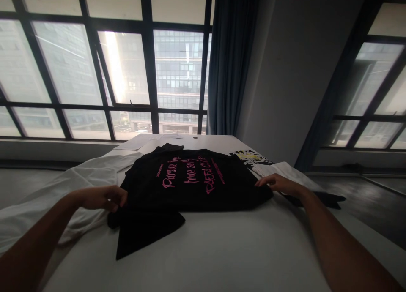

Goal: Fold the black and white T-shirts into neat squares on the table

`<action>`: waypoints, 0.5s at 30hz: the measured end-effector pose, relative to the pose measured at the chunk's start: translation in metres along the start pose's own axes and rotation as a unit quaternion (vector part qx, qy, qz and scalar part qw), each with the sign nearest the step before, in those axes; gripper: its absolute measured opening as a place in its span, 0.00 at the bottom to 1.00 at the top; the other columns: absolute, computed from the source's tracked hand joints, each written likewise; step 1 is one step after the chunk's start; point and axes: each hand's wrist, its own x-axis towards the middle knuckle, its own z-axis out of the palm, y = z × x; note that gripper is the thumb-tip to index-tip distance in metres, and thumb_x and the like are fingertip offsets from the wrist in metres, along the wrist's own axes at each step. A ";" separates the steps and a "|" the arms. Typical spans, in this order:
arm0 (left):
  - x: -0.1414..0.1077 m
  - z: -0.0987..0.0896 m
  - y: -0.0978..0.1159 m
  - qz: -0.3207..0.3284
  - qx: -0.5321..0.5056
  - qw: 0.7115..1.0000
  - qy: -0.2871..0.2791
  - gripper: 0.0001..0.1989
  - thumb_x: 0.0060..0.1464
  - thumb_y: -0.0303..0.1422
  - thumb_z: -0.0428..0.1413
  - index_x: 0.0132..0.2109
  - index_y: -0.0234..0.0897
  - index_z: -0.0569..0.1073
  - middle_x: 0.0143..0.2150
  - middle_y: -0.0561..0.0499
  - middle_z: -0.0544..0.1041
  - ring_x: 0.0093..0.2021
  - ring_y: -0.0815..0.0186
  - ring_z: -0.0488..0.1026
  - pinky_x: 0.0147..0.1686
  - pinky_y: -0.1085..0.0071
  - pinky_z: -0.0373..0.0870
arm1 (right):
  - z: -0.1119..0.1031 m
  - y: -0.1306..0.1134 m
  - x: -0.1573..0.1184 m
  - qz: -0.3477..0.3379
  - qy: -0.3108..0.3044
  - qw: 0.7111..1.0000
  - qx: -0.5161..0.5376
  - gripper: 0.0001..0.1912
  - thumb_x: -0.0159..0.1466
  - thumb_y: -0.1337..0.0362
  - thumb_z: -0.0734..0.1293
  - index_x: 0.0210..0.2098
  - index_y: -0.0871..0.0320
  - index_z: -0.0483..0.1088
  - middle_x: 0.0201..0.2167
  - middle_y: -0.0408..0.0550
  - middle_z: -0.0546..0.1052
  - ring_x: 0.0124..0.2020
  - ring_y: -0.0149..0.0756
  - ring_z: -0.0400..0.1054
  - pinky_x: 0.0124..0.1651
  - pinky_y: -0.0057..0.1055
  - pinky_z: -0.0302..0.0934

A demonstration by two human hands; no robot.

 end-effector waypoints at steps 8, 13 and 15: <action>0.002 0.001 0.006 -0.007 -0.079 0.997 -0.002 0.14 0.46 0.42 0.59 0.35 0.36 0.69 0.29 0.54 0.70 0.32 0.64 0.66 0.34 0.73 0.67 | -0.005 0.021 -0.003 0.112 -0.029 0.991 -0.068 0.17 0.43 0.64 0.67 0.32 0.56 0.82 0.31 0.47 0.82 0.39 0.45 0.74 0.44 0.32 0.66; -0.023 -0.009 0.012 -0.052 -0.012 0.995 0.087 0.13 0.41 0.34 0.62 0.38 0.38 0.77 0.40 0.51 0.77 0.42 0.59 0.71 0.45 0.69 0.69 | -0.014 0.009 -0.008 0.125 -0.003 0.989 -0.079 0.21 0.42 0.66 0.68 0.36 0.56 0.81 0.41 0.50 0.82 0.45 0.48 0.74 0.47 0.34 0.66; -0.030 -0.007 0.019 -0.083 0.005 0.994 0.072 0.09 0.40 0.33 0.62 0.34 0.38 0.78 0.35 0.51 0.77 0.38 0.59 0.72 0.40 0.68 0.70 | -0.011 -0.011 -0.009 0.090 0.023 0.991 -0.099 0.18 0.45 0.62 0.69 0.37 0.57 0.81 0.40 0.52 0.81 0.44 0.48 0.74 0.48 0.35 0.66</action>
